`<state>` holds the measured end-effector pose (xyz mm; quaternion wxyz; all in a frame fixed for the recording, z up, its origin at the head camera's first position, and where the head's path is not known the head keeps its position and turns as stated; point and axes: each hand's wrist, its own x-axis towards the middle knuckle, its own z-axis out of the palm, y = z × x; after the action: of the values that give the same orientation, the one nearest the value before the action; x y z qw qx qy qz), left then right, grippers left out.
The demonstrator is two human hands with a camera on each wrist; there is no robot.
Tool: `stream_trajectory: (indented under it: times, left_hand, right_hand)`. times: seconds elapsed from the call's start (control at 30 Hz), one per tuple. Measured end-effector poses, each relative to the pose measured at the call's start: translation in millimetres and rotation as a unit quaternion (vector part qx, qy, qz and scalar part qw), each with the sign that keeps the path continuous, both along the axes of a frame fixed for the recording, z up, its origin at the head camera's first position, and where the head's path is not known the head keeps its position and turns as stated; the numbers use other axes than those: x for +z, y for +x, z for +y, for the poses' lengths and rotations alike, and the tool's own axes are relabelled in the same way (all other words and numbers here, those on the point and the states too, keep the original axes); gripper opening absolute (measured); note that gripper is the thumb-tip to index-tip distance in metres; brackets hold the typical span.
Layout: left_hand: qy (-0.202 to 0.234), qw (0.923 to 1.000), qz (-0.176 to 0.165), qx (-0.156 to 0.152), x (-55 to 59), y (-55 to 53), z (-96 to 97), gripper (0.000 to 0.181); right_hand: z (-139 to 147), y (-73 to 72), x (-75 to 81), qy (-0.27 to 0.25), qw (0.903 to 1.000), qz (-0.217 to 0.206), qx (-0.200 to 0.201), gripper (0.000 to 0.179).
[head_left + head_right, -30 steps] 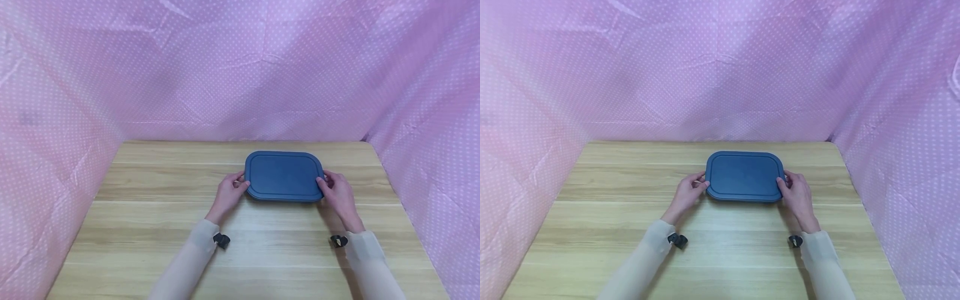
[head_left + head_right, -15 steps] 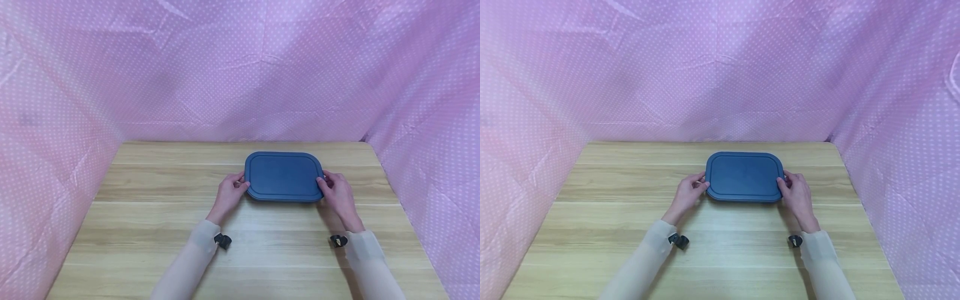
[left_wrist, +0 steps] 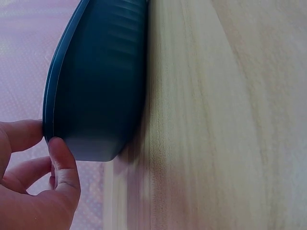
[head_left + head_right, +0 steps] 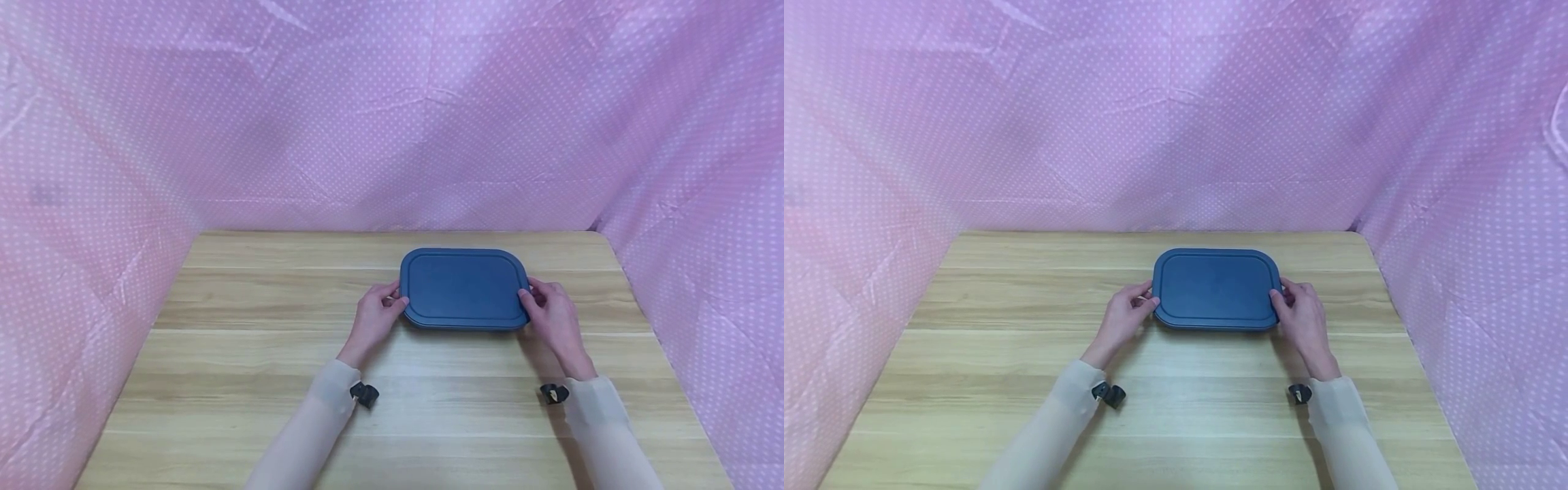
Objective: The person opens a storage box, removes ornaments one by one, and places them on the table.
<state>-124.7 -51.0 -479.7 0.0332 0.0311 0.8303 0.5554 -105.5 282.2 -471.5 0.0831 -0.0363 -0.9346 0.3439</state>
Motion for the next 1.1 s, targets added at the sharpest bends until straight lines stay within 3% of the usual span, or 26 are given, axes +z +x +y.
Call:
stream_trajectory:
  times: [0.33, 0.9, 1.1]
  left_hand:
    - [0.021, 0.9997, -0.005, 0.009, 0.1, 0.0, 0.1, 0.044]
    - [0.006, 0.9996, 0.002, 0.028, 6.6, 0.8, -2.9, 0.042]
    - [0.038, 0.9988, -0.006, 0.031, 9.2, 1.3, -8.6, 0.04]
  right_hand:
    - [1.1, -0.4, -0.8, 0.002, 0.9999, 0.01, 0.001, 0.044]
    - [-1.2, -0.4, 6.4, -0.015, 0.9996, 0.022, -0.004, 0.046]
    - [-3.4, 3.4, 12.3, -0.026, 0.9986, 0.045, -0.009, 0.041]
